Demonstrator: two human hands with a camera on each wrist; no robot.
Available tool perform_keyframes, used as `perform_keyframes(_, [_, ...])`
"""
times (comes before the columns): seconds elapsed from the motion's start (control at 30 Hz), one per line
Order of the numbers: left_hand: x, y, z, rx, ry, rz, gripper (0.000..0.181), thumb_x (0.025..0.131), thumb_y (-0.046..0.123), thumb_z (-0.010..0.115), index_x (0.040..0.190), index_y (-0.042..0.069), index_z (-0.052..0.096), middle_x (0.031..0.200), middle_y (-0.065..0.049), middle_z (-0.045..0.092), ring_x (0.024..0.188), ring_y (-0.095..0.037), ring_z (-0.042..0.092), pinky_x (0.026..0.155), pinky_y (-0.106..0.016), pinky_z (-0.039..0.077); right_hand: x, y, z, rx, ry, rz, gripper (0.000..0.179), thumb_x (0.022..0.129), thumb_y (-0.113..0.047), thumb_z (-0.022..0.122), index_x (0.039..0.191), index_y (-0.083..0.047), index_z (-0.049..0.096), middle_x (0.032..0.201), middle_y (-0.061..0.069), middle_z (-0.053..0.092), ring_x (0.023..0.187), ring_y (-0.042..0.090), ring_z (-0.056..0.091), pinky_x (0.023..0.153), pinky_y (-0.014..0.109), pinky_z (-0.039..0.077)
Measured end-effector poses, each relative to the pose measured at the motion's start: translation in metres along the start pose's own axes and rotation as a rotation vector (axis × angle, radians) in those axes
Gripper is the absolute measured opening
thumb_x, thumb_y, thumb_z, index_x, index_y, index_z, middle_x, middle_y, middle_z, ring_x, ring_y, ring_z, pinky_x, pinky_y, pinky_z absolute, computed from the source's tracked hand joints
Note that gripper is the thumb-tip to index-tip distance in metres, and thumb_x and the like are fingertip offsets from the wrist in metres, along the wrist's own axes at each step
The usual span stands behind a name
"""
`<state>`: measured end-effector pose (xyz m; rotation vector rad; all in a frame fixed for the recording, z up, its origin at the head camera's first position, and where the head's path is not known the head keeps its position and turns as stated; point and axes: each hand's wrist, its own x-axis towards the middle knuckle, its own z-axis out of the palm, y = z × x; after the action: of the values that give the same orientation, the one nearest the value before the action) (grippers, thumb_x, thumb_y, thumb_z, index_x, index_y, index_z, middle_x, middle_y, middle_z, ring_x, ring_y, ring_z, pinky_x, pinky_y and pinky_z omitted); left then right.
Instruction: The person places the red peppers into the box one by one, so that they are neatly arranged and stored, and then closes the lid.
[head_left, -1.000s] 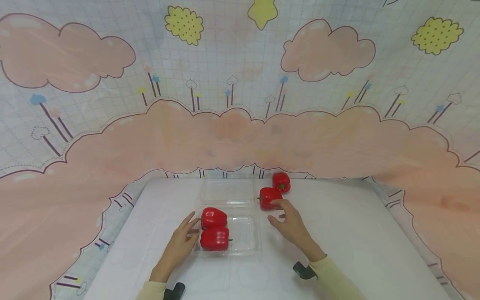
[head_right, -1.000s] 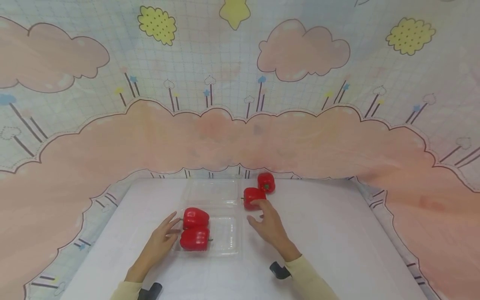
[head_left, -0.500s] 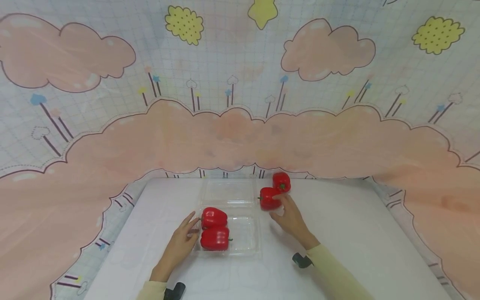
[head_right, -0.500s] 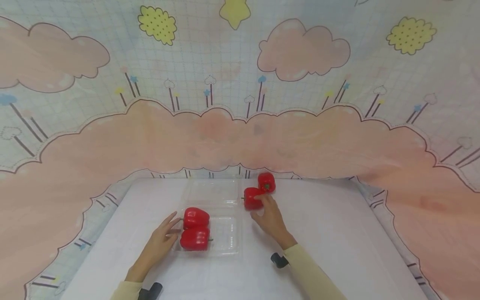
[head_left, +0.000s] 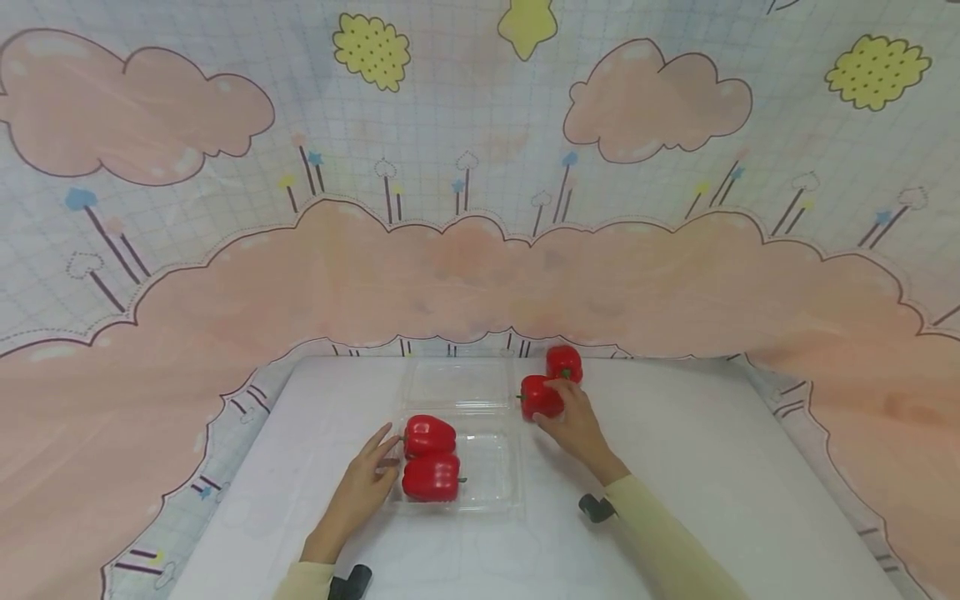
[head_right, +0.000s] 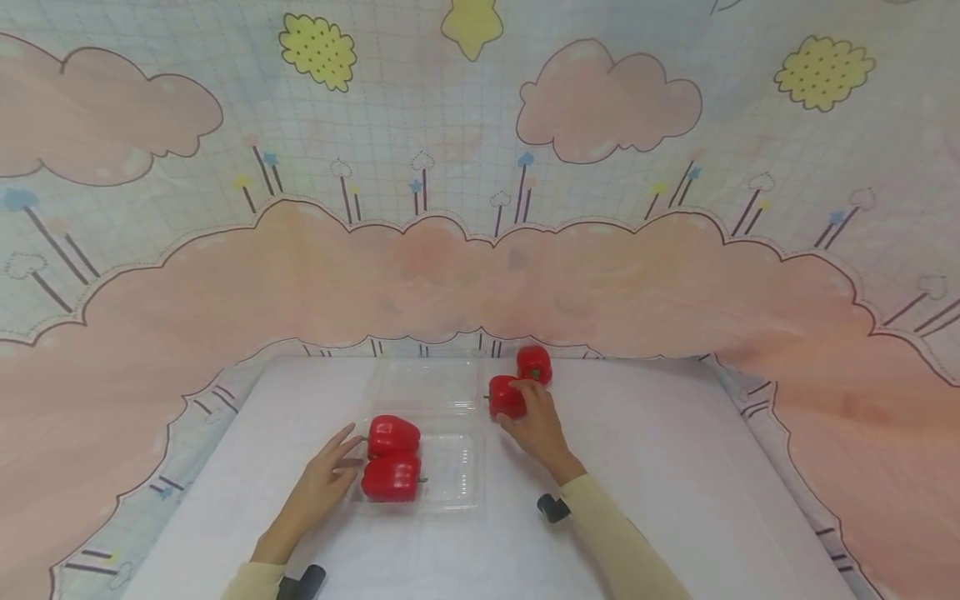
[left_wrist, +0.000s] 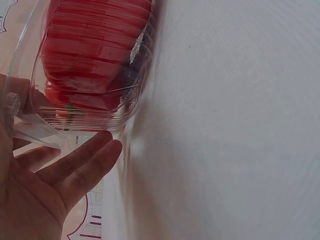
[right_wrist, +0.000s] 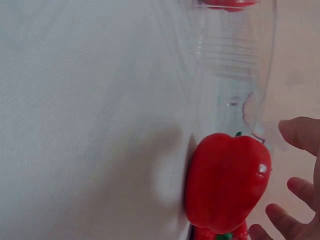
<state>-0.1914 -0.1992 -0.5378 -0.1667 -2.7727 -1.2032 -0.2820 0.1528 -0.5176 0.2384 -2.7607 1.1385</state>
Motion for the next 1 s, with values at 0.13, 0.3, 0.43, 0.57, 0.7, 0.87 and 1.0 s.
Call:
perform_keyframes(0.13, [0.000, 0.001, 0.000, 0.004, 0.002, -0.002, 0.053, 0.091, 0.003, 0.060, 0.143, 0.005, 0.049, 0.158, -0.012, 0.036, 0.113, -0.030, 0.067, 0.087, -0.039, 0.060, 0.004, 0.003, 0.004, -0.005, 0.014, 0.019, 0.072, 0.076, -0.023, 0.082, 0.138, -0.016, 0.044, 0.145, 0.013, 0.043, 0.134, 0.037, 0.042, 0.095, 0.056, 0.054])
perform_keyframes(0.3, [0.000, 0.000, 0.000, 0.004, -0.003, -0.012, 0.053, 0.091, 0.005, 0.060, 0.143, 0.005, 0.049, 0.158, -0.013, 0.035, 0.113, -0.031, 0.067, 0.086, -0.038, 0.060, 0.008, 0.006, 0.006, 0.009, 0.003, 0.064, 0.075, 0.077, -0.026, 0.081, 0.141, -0.017, 0.042, 0.148, 0.013, 0.040, 0.136, 0.037, 0.039, 0.097, 0.057, 0.053])
perform_keyframes(0.43, [-0.001, 0.000, 0.000, -0.001, -0.005, -0.010, 0.053, 0.091, 0.005, 0.060, 0.143, 0.005, 0.049, 0.158, -0.013, 0.035, 0.113, -0.031, 0.067, 0.086, -0.039, 0.060, 0.012, 0.009, 0.009, 0.029, -0.012, 0.093, 0.075, 0.078, -0.029, 0.080, 0.142, -0.019, 0.041, 0.148, 0.012, 0.039, 0.137, 0.036, 0.038, 0.098, 0.056, 0.053])
perform_keyframes(0.57, [-0.001, 0.000, 0.000, -0.009, -0.004, -0.007, 0.053, 0.091, 0.005, 0.061, 0.143, 0.006, 0.049, 0.158, -0.012, 0.036, 0.113, -0.031, 0.067, 0.087, -0.039, 0.060, 0.017, 0.010, 0.011, 0.049, -0.014, 0.107, 0.075, 0.079, -0.030, 0.079, 0.142, -0.018, 0.041, 0.148, 0.012, 0.040, 0.137, 0.035, 0.038, 0.098, 0.056, 0.053])
perform_keyframes(0.7, [-0.001, 0.001, -0.001, -0.007, -0.003, -0.007, 0.053, 0.092, 0.006, 0.061, 0.143, 0.006, 0.049, 0.158, -0.012, 0.035, 0.114, -0.030, 0.067, 0.087, -0.040, 0.060, 0.021, 0.010, 0.013, 0.066, -0.017, 0.123, 0.077, 0.080, -0.031, 0.079, 0.144, -0.017, 0.040, 0.147, 0.013, 0.040, 0.137, 0.036, 0.038, 0.097, 0.057, 0.053])
perform_keyframes(0.87, [-0.001, 0.001, -0.001, -0.006, -0.002, -0.013, 0.054, 0.092, 0.006, 0.061, 0.144, 0.007, 0.049, 0.158, -0.012, 0.036, 0.114, -0.031, 0.067, 0.087, -0.040, 0.060, 0.026, 0.009, 0.014, 0.080, -0.025, 0.158, 0.078, 0.080, -0.031, 0.079, 0.145, -0.016, 0.039, 0.148, 0.013, 0.039, 0.137, 0.036, 0.037, 0.098, 0.057, 0.053])
perform_keyframes(1.0, [-0.001, 0.001, 0.000, -0.008, -0.003, -0.021, 0.054, 0.092, 0.006, 0.061, 0.144, 0.008, 0.048, 0.158, -0.012, 0.036, 0.114, -0.030, 0.067, 0.087, -0.039, 0.060, 0.028, 0.009, 0.016, 0.076, -0.021, 0.174, 0.078, 0.079, -0.030, 0.079, 0.145, -0.015, 0.040, 0.147, 0.014, 0.040, 0.137, 0.037, 0.038, 0.098, 0.057, 0.053])
